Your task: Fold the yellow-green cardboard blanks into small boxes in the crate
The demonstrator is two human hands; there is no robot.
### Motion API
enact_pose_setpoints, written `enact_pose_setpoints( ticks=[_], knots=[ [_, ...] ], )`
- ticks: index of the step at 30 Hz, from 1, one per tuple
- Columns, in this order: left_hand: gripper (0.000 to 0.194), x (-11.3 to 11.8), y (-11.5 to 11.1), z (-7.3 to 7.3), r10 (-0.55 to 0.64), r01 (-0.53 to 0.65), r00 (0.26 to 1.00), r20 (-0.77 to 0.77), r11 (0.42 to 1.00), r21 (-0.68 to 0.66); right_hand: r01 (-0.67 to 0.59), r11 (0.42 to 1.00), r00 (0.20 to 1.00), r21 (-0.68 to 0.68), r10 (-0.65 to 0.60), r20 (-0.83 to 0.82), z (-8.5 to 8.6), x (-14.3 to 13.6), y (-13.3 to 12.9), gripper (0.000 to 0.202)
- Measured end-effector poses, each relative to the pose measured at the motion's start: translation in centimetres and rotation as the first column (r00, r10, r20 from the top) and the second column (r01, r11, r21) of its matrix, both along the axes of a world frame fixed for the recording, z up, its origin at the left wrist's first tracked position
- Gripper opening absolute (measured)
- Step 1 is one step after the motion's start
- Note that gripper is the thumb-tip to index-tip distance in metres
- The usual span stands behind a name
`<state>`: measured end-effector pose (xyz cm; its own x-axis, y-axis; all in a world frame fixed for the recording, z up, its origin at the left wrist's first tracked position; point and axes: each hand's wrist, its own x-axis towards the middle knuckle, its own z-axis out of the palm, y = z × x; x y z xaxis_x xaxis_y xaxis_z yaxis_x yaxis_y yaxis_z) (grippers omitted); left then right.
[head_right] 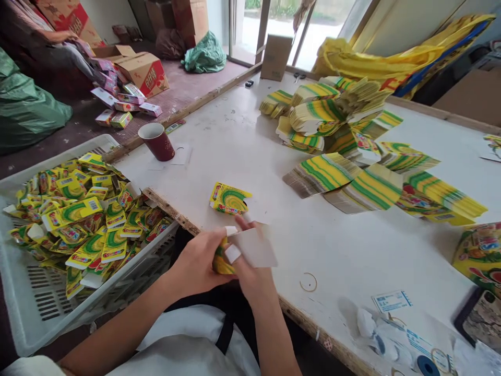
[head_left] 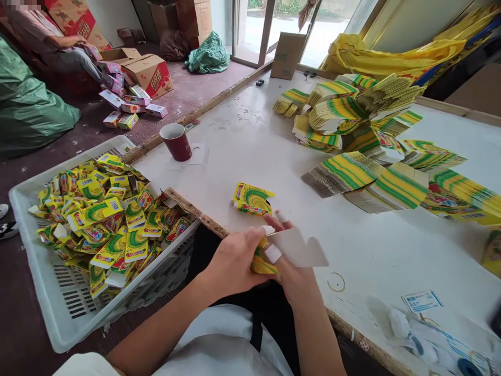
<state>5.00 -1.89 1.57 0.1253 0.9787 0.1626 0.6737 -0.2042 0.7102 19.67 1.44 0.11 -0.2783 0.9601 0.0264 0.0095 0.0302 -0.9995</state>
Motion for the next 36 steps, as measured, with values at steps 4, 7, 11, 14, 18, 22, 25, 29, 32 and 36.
enact_pose_setpoints(
  ticks=[4, 7, 11, 14, 18, 22, 25, 29, 32, 36],
  knots=[
    [0.067, 0.3, -0.4, -0.2, -0.053, 0.051, 0.998, 0.030, 0.997, 0.061, -0.160, 0.968, 0.981, -0.196, 0.134, -0.138, -0.6, -0.2, 0.0, 0.063],
    [0.049, 0.4, -0.4, -0.5, 0.011, -0.013, 0.997, 0.071, 1.000, 0.029, -0.127, 0.975, 0.983, -0.182, 0.099, -0.154, -0.8, 0.0, 0.1, 0.062],
    [0.045, 0.5, -0.1, -0.8, 0.029, -0.014, 0.990, 0.141, 0.994, -0.107, -0.158, 0.985, 0.986, 0.070, 0.154, 0.058, -0.3, -0.1, -0.5, 0.057],
    [0.057, 0.5, 0.3, -1.3, 0.086, -0.069, 0.978, 0.192, 0.993, -0.092, -0.203, 0.933, 0.958, 0.298, 0.126, 0.258, -0.3, -0.4, -1.0, 0.055],
    [0.063, 0.2, 0.5, -2.0, 0.134, -0.141, 0.979, 0.153, 0.989, 0.039, -0.157, 0.906, 0.968, 0.394, 0.063, 0.243, -1.3, -0.3, -0.6, 0.066],
    [0.058, -1.2, 0.3, -1.7, 0.203, -0.199, 0.978, 0.046, 0.977, -0.082, -0.149, 0.901, 0.955, 0.407, 0.025, 0.294, -1.4, 0.5, 0.1, 0.077],
    [0.056, -2.3, 0.2, -1.0, 0.193, -0.186, 0.980, 0.055, 0.976, -0.116, -0.305, 0.863, 0.914, 0.403, 0.147, 0.378, -1.1, 0.8, 0.0, 0.082],
    [0.052, -2.8, 0.5, 0.1, 0.154, -0.150, 0.987, 0.054, 0.986, -0.076, -0.303, 0.851, 0.909, 0.429, 0.123, 0.398, -1.1, 0.9, 0.2, 0.056],
    [0.051, -3.0, 0.7, 0.9, 0.126, -0.122, 0.992, 0.030, 0.987, -0.105, -0.331, 0.845, 0.901, 0.420, 0.150, 0.407, -0.9, 1.7, 1.0, 0.031],
    [0.053, -3.2, 0.5, 1.5, 0.066, -0.071, 0.997, -0.031, 0.984, -0.164, -0.457, 0.798, 0.865, 0.393, 0.296, 0.404, 0.1, 2.9, 1.9, 0.023]
  ],
)
